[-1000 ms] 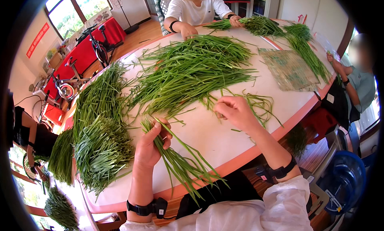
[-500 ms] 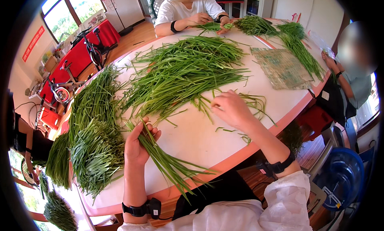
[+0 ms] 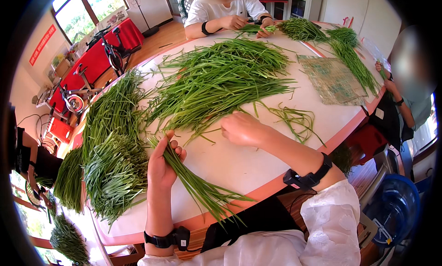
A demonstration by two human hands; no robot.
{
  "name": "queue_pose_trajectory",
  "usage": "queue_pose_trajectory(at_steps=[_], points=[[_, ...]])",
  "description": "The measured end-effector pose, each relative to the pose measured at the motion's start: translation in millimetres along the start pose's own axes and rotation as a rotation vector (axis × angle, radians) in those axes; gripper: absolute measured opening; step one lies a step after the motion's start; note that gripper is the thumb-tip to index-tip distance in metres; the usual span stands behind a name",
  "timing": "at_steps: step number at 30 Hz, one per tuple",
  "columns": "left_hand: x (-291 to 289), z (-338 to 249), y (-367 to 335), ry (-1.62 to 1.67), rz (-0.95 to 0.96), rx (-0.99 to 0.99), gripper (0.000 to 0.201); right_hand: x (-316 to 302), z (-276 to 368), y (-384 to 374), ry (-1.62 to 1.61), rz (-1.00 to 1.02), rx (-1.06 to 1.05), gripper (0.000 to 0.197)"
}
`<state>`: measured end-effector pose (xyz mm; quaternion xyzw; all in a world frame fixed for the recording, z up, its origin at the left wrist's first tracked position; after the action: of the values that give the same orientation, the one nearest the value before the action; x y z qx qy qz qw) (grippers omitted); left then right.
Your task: The person picks through a bundle of chives by hand, separating individual leaves and placing them into sorted piles on the table.
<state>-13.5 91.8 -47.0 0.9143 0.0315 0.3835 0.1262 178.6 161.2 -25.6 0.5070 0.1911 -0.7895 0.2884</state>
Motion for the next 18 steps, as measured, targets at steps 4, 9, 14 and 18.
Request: queue_pose_trajectory(at_steps=[4,9,14,18], points=[[-3,3,-2,-0.024,-0.021,-0.024,0.025,-22,-12,30,-0.058,0.049,0.165,0.011],[0,1,-2,-0.056,-0.005,-0.018,0.026,-16,6,2,-0.146,-0.333,-0.168,0.008],[6,1,0,-0.048,-0.048,-0.001,0.025,12,14,-34,0.082,-0.306,-0.201,0.007],[3,-3,2,-0.064,-0.013,-0.013,0.026,6,17,-41,-0.025,-0.287,-0.212,0.008]])
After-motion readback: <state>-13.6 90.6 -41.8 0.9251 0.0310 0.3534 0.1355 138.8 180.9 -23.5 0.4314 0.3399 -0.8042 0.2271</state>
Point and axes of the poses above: each hand's wrist, its own y-axis away from the middle knuckle, its own x-axis out of the palm, z = x × y, the point moved 5 cm from there along -y, towards the middle knuckle, and after that the axes turned 5 degrees about -y, right-handed, at the moved point
